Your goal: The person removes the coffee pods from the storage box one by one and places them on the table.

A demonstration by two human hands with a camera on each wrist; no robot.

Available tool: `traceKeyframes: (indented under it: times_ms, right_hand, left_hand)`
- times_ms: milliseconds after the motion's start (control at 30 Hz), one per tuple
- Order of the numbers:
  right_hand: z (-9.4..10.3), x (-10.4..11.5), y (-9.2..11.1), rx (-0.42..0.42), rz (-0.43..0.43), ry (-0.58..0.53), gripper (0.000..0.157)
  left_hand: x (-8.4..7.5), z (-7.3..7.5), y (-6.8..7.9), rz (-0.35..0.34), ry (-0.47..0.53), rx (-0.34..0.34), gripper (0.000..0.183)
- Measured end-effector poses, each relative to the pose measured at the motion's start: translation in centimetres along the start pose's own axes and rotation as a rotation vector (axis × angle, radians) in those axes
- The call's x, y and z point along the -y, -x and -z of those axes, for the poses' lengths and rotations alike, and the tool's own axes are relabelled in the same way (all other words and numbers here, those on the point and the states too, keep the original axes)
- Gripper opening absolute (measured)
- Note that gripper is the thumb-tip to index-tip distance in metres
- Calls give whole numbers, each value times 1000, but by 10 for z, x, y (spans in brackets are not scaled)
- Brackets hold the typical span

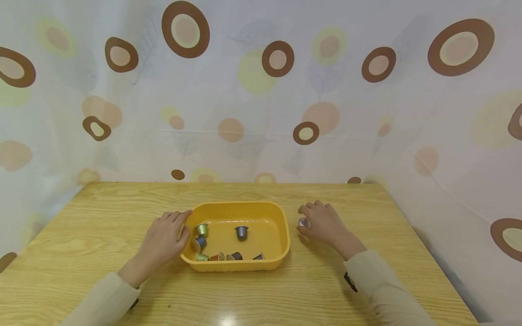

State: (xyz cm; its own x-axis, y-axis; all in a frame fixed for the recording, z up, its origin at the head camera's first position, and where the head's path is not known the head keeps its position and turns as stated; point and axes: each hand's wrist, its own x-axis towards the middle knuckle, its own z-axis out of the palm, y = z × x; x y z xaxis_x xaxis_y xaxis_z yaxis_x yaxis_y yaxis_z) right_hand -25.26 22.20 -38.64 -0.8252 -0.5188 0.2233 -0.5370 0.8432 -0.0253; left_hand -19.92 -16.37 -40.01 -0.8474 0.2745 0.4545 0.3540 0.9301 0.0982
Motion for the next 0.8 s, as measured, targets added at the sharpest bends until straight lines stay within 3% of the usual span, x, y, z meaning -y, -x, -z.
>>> traceKeyframes:
  times_ms: [800]
  right_hand:
    - [14, 25, -16, -162, 106, 60, 30]
  left_hand:
    - [0, -1, 0, -1, -11, -9, 37]
